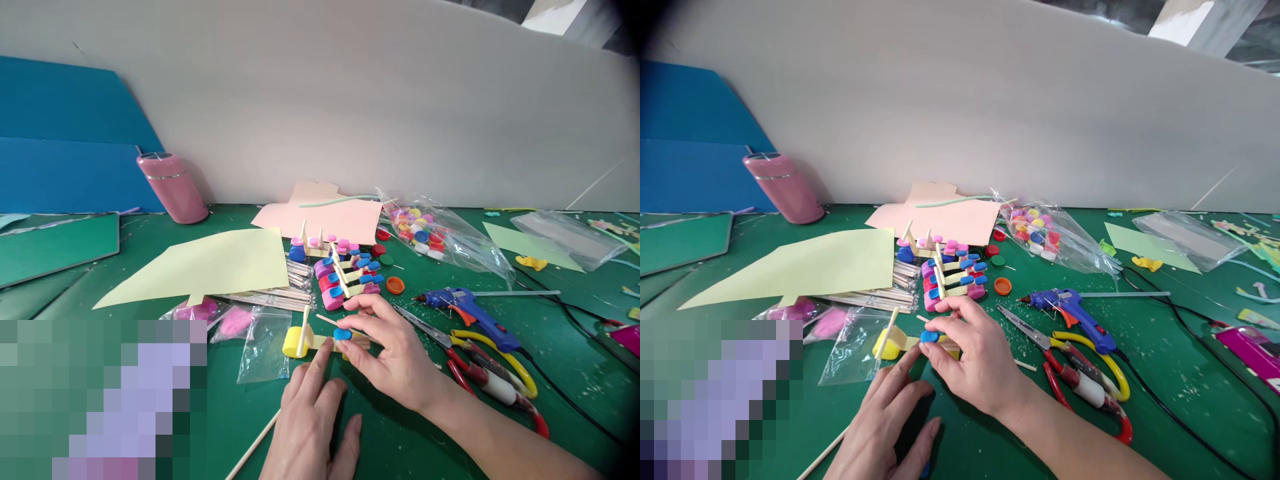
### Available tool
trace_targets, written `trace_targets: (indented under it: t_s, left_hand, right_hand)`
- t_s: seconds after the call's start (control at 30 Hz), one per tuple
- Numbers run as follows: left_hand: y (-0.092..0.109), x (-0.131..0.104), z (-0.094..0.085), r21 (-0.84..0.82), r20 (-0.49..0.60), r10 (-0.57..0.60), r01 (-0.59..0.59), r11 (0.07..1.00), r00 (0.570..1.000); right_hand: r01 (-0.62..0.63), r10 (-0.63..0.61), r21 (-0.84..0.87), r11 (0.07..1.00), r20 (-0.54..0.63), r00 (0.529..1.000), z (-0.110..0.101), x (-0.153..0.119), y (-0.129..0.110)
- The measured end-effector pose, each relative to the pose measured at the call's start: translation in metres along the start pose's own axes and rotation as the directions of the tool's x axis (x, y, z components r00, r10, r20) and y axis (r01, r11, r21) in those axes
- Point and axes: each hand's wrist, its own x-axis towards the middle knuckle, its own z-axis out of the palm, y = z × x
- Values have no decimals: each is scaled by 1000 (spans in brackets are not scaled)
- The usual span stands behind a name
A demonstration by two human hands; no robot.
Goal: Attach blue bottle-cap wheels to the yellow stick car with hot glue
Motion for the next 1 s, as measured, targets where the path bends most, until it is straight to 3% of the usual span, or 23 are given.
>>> trace_targets:
  t_s: [0.13, 0.33, 0.7, 1.0]
  left_hand:
    - [-1, 1, -1, 4, 16, 21, -21, 1000, 1000]
    - [1, -3, 9, -38, -66, -28, 25, 999, 997]
    - [-1, -4, 13, -56, -106, -24, 18, 998, 994]
    - [1, -2, 6, -51, -71, -18, 14, 999, 997]
  right_hand:
    - [3, -3, 5, 1000, -23, 1000, 1, 0, 0]
    - [-3, 3, 7, 1000, -37, 999, 2, 1, 0]
    - [-2, 1, -18, 1000, -10, 1000, 1, 0, 0]
    - [13, -13, -8, 1000, 11, 1000, -1, -1, 0]
